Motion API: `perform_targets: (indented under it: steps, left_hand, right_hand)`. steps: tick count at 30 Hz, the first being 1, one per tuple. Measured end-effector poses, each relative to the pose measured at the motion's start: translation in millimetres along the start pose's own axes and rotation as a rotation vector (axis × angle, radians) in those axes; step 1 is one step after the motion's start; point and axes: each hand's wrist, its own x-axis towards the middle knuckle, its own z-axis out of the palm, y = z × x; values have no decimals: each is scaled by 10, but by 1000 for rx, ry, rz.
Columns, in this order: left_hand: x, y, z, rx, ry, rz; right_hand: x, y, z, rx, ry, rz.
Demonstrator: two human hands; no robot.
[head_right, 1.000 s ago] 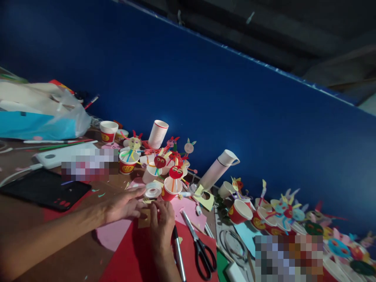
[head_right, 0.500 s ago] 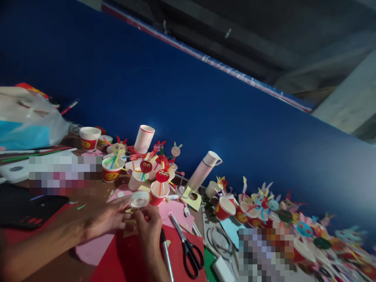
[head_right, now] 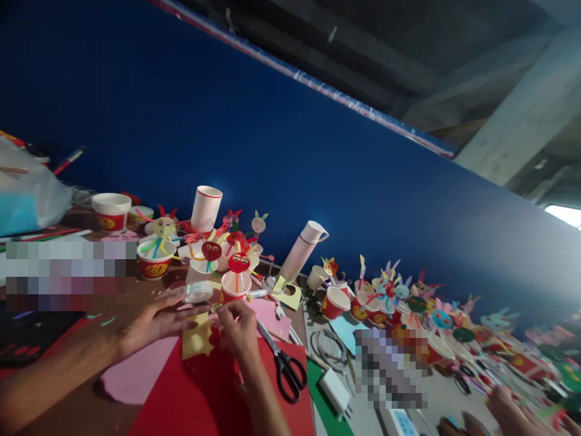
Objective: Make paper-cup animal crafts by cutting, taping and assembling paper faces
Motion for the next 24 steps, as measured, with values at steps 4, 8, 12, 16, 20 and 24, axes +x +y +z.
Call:
perform_targets:
  steps: [4, 8, 12, 16, 20, 24]
  left_hand:
    - [8, 36, -27, 9, 31, 24]
    - [37, 26, -79, -3, 49, 50]
    - [58, 20, -108, 3, 43, 45]
    - [77, 16, -133, 28, 26, 30]
    - [97, 9, -178, 34, 29, 55]
    - [80, 14, -175, 37, 39, 95]
  right_hand:
    - [30, -57, -151, -104, -60, -56]
    - [-25, -52, -124, -224, -152, -94]
    - [-99, -38, -56, -349, -189, -189]
    - [-124, -26, -33, -444, -176, -273]
    - [-96, 26, -38, -473, -144, -289]
    - [-73, 76, -28, -428, -131, -263]
